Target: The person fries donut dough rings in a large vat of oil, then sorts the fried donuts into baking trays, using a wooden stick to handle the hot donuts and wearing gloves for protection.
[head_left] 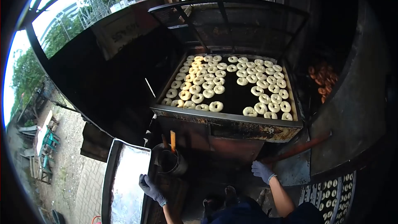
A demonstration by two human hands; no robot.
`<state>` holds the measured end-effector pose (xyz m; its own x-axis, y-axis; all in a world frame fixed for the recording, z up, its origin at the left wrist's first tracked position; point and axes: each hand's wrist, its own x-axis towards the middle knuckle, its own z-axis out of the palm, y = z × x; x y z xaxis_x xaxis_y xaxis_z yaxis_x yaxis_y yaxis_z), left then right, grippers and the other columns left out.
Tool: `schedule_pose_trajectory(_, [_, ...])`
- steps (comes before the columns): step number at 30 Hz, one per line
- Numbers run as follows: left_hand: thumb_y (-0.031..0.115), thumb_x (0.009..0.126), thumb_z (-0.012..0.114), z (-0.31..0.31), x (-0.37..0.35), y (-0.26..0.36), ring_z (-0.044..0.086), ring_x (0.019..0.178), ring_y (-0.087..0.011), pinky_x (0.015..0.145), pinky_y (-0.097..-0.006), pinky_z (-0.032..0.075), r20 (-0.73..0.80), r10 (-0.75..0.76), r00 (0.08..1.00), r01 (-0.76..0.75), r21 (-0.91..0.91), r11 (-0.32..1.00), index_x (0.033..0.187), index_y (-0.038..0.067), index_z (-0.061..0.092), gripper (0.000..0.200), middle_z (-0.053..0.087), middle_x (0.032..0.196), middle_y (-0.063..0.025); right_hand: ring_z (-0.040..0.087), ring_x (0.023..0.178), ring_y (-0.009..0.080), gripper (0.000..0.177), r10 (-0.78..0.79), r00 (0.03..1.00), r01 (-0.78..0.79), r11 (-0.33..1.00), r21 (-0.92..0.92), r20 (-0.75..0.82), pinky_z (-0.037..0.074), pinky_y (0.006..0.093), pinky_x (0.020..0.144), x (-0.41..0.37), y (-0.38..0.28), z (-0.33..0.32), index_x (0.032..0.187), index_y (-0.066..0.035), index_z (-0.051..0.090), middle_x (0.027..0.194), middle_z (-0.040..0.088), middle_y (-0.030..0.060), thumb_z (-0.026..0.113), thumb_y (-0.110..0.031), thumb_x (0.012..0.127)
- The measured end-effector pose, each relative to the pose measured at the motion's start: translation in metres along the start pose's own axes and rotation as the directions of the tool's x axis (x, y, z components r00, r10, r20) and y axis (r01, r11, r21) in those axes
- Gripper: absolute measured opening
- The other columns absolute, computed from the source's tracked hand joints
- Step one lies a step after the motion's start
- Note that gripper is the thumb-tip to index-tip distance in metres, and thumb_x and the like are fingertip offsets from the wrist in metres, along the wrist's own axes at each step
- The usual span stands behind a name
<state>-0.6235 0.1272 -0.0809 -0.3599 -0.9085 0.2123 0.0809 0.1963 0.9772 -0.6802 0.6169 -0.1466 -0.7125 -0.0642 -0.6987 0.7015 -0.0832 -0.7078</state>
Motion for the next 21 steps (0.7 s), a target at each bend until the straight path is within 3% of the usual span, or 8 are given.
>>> schedule_pose_trajectory(3, [0.011,0.097,0.054,0.151,0.018,0.095,0.053,0.115,-0.0217,0.102,-0.0343,0.039,0.292,0.202,0.935,-0.115,-0.287,0.951,0.106,-0.001,0.059,0.015,0.057,0.124,-0.0132,0.059,0.089,0.0149,0.033,-0.098,0.982,0.121,0.983,0.141,-0.16,0.047,0.0319,0.074,0.02,0.004,-0.048,0.113,-0.015,0.059,0.101,0.061,0.0002,0.053,-0.044,0.097])
schedule_pose_trajectory(6, [0.006,0.095,0.055,0.271,0.037,0.193,0.052,0.121,-0.0239,0.106,-0.0358,0.038,0.445,0.511,0.735,-0.339,-0.411,0.846,0.108,0.0,0.059,0.015,0.055,0.129,-0.0158,0.05,0.067,0.0057,0.018,-0.175,0.976,0.201,0.948,0.245,-0.127,0.039,0.0256,0.055,0.025,0.005,-0.065,0.091,-0.02,0.054,0.076,0.049,-0.0086,0.051,-0.036,0.1])
schedule_pose_trajectory(8, [0.005,0.093,0.058,0.348,0.051,0.249,0.054,0.121,-0.0263,0.103,-0.0369,0.041,0.46,0.666,0.587,-0.423,-0.528,0.737,0.109,0.0,0.059,0.017,0.057,0.128,-0.0172,0.046,0.063,0.0058,0.019,-0.198,0.98,0.183,0.884,0.431,-0.01,0.037,0.0264,0.053,0.036,0.015,-0.067,0.087,-0.021,0.05,0.071,0.04,-0.0096,0.048,-0.035,0.1])
schedule_pose_trajectory(12, [0.023,0.092,0.065,0.512,0.074,0.358,0.059,0.115,-0.0304,0.098,-0.0365,0.044,0.422,0.818,0.391,-0.42,-0.709,0.567,0.114,-0.001,0.059,0.033,0.061,0.119,-0.0187,0.043,0.061,0.0079,0.019,-0.056,0.997,0.031,0.905,0.425,0.048,0.035,0.0278,0.052,0.051,0.034,-0.048,0.087,-0.022,0.048,0.07,0.037,-0.0087,0.045,-0.034,0.101])
schedule_pose_trajectory(13, [0.028,0.095,0.064,0.546,0.078,0.386,0.062,0.107,-0.024,0.094,-0.0335,0.047,0.385,0.858,0.341,-0.557,-0.652,0.514,0.12,-0.001,0.058,0.038,0.064,0.116,-0.0157,0.042,0.06,0.0096,0.019,-0.023,0.999,0.008,0.923,0.385,0.033,0.035,0.0287,0.052,0.047,0.037,-0.031,0.086,-0.022,0.047,0.07,0.036,-0.0082,0.044,-0.034,0.102])
schedule_pose_trajectory(15, [0.046,0.089,0.063,0.614,0.082,0.432,0.062,0.106,-0.0379,0.092,-0.041,0.048,0.489,0.789,0.372,-0.54,-0.578,0.612,0.12,-0.004,0.058,0.06,0.064,0.111,-0.0252,0.045,0.059,0.0083,0.017,-0.084,0.993,0.114,0.879,0.464,-0.085,0.034,0.0276,0.049,0.06,0.058,-0.012,0.086,-0.02,0.051,0.072,0.044,-0.0081,0.049,-0.031,0.099])
schedule_pose_trajectory(19, [0.053,0.086,0.062,0.727,0.082,0.479,0.065,0.104,-0.0373,0.096,-0.0544,0.042,0.557,0.664,0.499,-0.655,-0.259,0.71,0.114,0.002,0.062,0.059,0.066,0.111,-0.0254,0.056,0.068,0.0096,0.016,-0.117,0.828,0.347,0.876,0.336,-0.549,0.041,0.0278,0.053,0.017,-0.004,0.068,0.094,-0.014,0.062,0.082,0.06,-0.0039,0.058,-0.03,0.095])
schedule_pose_trajectory(21, [0.051,0.087,0.061,0.757,0.077,0.487,0.065,0.104,-0.0363,0.099,-0.0594,0.036,0.667,0.529,0.524,-0.679,-0.048,0.733,0.112,0.005,0.062,0.053,0.068,0.109,-0.0224,0.057,0.071,0.0108,0.017,-0.078,0.771,0.315,0.909,0.272,-0.632,0.042,0.0285,0.056,0.007,-0.023,0.085,0.098,-0.013,0.062,0.085,0.061,-0.0023,0.058,-0.03,0.095])
